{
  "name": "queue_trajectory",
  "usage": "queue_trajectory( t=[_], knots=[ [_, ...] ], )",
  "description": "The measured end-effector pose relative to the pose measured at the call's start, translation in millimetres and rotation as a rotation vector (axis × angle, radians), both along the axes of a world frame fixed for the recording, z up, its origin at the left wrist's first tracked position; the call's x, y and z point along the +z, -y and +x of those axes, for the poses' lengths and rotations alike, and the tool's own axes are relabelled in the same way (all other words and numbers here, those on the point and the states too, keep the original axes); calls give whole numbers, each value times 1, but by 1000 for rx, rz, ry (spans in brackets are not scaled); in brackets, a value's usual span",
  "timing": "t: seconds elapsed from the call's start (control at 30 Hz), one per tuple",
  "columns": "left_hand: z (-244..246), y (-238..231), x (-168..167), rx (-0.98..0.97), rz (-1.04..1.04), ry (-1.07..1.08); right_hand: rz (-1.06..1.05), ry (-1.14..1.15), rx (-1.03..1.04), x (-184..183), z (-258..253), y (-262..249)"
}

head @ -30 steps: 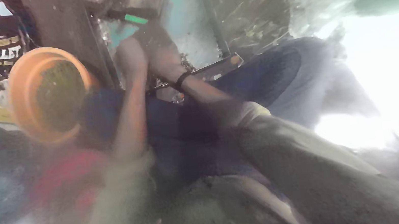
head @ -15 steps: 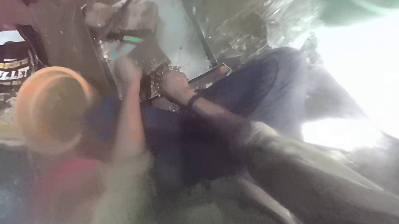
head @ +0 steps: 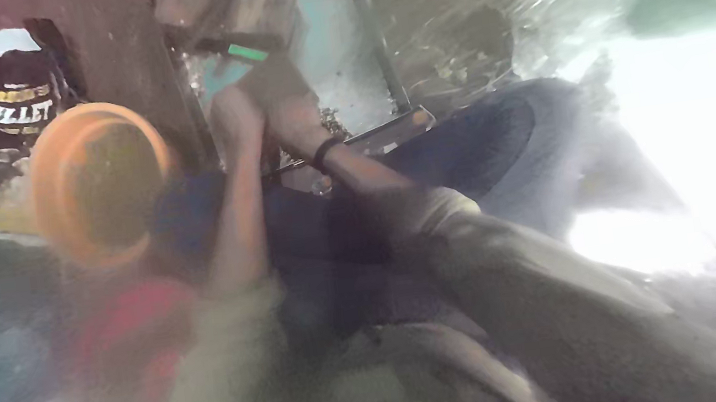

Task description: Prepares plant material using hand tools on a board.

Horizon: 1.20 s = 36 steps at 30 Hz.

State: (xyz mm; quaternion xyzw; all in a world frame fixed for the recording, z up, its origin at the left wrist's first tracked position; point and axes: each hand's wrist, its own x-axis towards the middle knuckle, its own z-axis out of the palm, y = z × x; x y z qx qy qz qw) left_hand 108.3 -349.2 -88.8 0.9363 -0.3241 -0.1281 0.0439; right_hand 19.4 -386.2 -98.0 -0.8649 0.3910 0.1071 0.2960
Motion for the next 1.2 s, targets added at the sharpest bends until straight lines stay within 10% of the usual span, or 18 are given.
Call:
queue_trajectory(
  t=[1.2],
  knots=[
    [3, 2, -8, -23, -17, -9, 37, -5, -36, 7, -14, -9]
  ],
)
